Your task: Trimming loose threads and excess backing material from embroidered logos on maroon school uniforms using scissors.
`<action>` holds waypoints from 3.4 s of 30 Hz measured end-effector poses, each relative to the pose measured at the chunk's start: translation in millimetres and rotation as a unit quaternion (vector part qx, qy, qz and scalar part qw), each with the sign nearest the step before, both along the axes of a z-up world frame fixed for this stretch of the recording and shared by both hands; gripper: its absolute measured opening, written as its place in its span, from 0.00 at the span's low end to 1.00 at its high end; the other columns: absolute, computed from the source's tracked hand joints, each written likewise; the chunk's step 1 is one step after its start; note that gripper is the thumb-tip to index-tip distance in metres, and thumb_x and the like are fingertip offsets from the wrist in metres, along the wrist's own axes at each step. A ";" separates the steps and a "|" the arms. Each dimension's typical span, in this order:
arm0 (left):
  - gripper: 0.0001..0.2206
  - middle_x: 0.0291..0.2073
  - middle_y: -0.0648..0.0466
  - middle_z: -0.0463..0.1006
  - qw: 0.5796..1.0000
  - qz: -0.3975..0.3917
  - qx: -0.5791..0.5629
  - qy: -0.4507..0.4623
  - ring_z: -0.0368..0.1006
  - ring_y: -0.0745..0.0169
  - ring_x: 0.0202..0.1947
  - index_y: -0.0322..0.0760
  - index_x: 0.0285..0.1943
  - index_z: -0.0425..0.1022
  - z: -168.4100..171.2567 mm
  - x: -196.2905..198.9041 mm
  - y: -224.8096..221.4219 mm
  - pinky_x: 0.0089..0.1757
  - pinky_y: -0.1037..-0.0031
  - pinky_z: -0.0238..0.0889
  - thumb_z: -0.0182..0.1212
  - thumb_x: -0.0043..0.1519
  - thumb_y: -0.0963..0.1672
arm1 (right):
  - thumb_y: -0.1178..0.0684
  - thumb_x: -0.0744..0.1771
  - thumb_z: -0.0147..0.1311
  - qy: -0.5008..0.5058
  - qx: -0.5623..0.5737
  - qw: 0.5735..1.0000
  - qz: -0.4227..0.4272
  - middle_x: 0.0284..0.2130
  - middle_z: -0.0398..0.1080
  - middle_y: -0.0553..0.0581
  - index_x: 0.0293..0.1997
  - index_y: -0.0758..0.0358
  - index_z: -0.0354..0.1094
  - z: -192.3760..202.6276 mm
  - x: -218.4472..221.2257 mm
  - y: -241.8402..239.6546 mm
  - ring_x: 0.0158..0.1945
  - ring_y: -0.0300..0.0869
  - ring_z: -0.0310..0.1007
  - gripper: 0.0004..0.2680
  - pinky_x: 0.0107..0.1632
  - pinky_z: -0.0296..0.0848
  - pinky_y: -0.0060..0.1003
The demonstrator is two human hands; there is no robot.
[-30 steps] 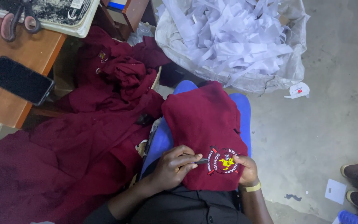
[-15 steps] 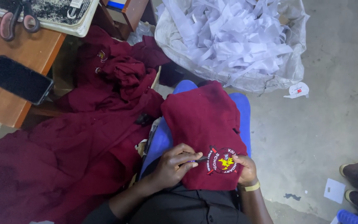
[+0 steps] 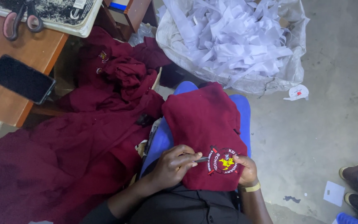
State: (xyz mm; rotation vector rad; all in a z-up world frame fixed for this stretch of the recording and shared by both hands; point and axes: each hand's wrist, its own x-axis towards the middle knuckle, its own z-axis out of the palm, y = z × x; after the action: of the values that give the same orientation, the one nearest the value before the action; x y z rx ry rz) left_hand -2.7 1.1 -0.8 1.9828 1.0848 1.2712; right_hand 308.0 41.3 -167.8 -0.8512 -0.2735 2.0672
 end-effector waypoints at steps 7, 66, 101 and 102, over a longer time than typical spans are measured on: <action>0.16 0.41 0.47 0.79 1.000 0.001 0.010 -0.010 0.78 0.52 0.38 0.33 0.59 0.79 2.9 -0.3 -1.2 0.40 0.67 0.74 0.67 0.63 0.33 | 0.54 0.63 0.63 -0.006 0.000 1.000 0.013 0.48 0.78 0.69 0.58 0.71 0.71 -14.6 6.9 -1.3 0.50 0.60 0.79 0.18 0.52 0.80 0.57; 0.15 0.42 0.49 0.79 0.997 0.001 -0.074 0.031 0.79 0.54 0.40 0.36 0.58 0.80 13.0 0.8 -13.3 0.40 0.68 0.73 0.69 0.62 0.38 | 0.52 0.64 0.61 -0.029 -0.032 0.999 0.026 0.49 0.77 0.71 0.59 0.73 0.71 -1.5 3.5 2.2 0.51 0.61 0.78 0.19 0.53 0.80 0.57; 0.13 0.46 0.47 0.78 0.992 -0.015 -0.094 -0.084 0.77 0.55 0.46 0.35 0.60 0.80 -6.0 -2.6 -14.4 0.49 0.70 0.71 0.66 0.67 0.39 | 0.58 0.68 0.48 -0.128 -0.098 0.987 -0.003 0.53 0.73 0.76 0.62 0.75 0.68 9.8 -0.7 0.2 0.55 0.65 0.74 0.16 0.63 0.72 0.63; 0.13 0.46 0.47 0.78 0.993 0.001 -0.088 -0.082 0.77 0.55 0.46 0.35 0.60 0.80 -1.6 -3.9 -15.1 0.49 0.70 0.71 0.66 0.67 0.39 | 0.58 0.68 0.48 -0.126 -0.092 0.988 0.013 0.53 0.73 0.76 0.62 0.75 0.68 32.2 -11.9 -0.1 0.55 0.65 0.74 0.16 0.63 0.72 0.63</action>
State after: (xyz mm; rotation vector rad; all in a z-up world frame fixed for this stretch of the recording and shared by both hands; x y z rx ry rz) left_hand -6.6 -13.9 -2.4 1.7165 1.0798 1.2688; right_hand 296.0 41.2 -135.6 -1.2300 -0.2318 2.0301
